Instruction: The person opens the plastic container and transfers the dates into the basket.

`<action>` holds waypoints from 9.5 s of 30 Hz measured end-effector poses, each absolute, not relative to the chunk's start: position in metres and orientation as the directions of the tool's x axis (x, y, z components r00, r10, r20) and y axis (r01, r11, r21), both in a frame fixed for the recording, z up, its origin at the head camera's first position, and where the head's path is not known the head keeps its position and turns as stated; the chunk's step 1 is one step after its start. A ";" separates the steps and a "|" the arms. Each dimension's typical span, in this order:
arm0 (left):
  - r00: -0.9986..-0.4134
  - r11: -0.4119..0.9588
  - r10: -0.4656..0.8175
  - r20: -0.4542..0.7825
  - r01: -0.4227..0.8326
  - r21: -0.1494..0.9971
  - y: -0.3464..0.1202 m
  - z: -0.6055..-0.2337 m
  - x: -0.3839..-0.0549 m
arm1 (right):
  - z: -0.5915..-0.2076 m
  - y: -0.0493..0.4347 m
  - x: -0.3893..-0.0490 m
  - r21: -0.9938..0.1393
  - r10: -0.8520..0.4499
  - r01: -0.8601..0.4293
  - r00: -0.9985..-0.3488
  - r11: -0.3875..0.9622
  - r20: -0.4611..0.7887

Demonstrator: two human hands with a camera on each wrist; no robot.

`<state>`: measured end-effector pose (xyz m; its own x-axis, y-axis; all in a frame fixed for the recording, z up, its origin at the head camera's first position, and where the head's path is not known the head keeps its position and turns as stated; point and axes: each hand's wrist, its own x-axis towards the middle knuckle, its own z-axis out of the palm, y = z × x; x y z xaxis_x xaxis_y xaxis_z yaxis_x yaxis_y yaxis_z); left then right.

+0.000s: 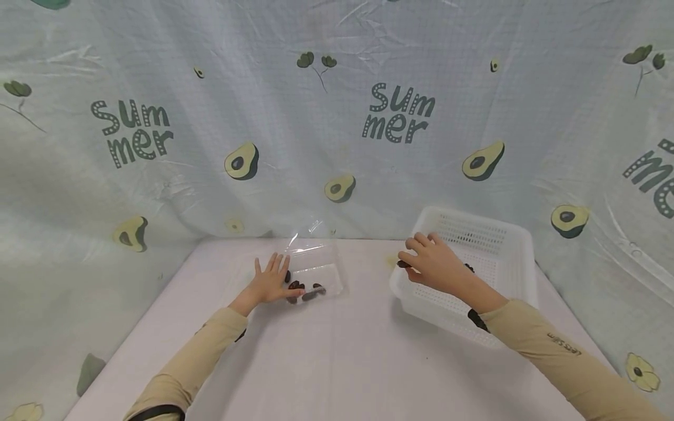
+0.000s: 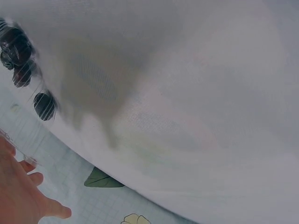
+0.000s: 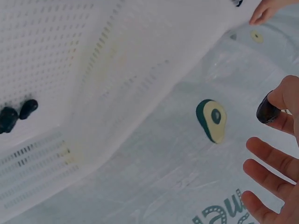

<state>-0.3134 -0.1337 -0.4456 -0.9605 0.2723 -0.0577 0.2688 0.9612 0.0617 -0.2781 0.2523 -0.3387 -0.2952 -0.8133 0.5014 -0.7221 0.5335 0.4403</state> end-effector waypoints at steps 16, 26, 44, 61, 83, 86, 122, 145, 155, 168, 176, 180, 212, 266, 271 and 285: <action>-0.959 0.962 0.272 -0.073 0.272 0.017 -0.135 -0.443 -0.311 | -0.336 0.317 -0.289 0.428 -0.740 -0.644 -0.345 0.634 0.577; -0.959 0.963 0.271 -0.081 0.271 0.010 -0.134 -0.442 -0.311 | -0.341 0.344 -0.302 0.435 -0.708 -0.569 -0.457 0.698 0.538; -0.957 0.963 0.270 -0.101 0.271 0.012 -0.132 -0.440 -0.311 | -0.361 0.376 -0.315 0.450 -0.600 -0.437 -0.728 0.779 0.331; -0.960 0.965 0.263 -0.093 0.262 0.024 -0.131 -0.440 -0.309 | -0.370 0.382 -0.323 0.481 -0.624 -0.441 -0.707 0.758 0.334; -0.959 0.962 0.272 -0.080 0.269 0.044 -0.131 -0.440 -0.307 | -0.361 0.371 -0.313 0.359 -0.545 -0.425 -0.751 0.831 0.372; -0.959 0.963 0.270 -0.081 0.268 0.036 -0.131 -0.440 -0.306 | -0.356 0.363 -0.309 0.335 -0.551 -0.443 -0.737 0.831 0.392; -0.963 0.965 0.261 -0.071 0.258 0.050 -0.135 -0.441 -0.306 | -0.348 0.199 -0.288 0.250 -0.718 -0.719 -0.471 0.649 0.513; -0.948 0.934 0.312 0.057 0.317 0.166 -0.146 -0.442 -0.307 | -0.413 0.078 -0.325 0.137 -0.743 -0.752 -0.575 0.645 0.343; -0.949 0.945 0.311 -0.061 0.301 0.125 -0.163 -0.442 -0.304 | -0.435 0.034 -0.342 0.124 -0.723 -0.713 -0.669 0.690 0.174; -0.944 0.946 0.315 -0.093 0.305 0.108 -0.159 -0.444 -0.306 | -0.451 -0.002 -0.353 0.084 -0.663 -0.658 -0.747 0.748 0.051; -0.940 0.945 0.325 -0.099 0.318 0.081 -0.158 -0.443 -0.306 | -0.454 -0.011 -0.353 0.045 -0.604 -0.605 -0.796 0.795 -0.021; -0.942 0.946 0.323 -0.093 0.318 0.070 -0.156 -0.444 -0.307 | -0.451 -0.011 -0.350 0.031 -0.579 -0.581 -0.814 0.813 -0.043; -0.938 0.946 0.324 -0.124 0.319 0.063 -0.159 -0.443 -0.306 | -0.446 -0.001 -0.354 0.238 -0.673 -0.634 -0.723 0.736 0.155; -0.942 0.944 0.326 -0.078 0.321 0.074 -0.153 -0.442 -0.303 | -0.322 0.203 -0.309 0.484 -0.828 -0.704 -0.279 0.521 0.486; -0.938 0.941 0.336 -0.081 0.332 0.066 -0.152 -0.442 -0.303 | -0.320 0.235 -0.313 0.482 -0.815 -0.695 -0.270 0.533 0.513; -0.941 0.944 0.328 -0.081 0.324 0.066 -0.153 -0.443 -0.300 | -0.333 0.318 -0.315 0.486 -0.768 -0.622 -0.330 0.614 0.549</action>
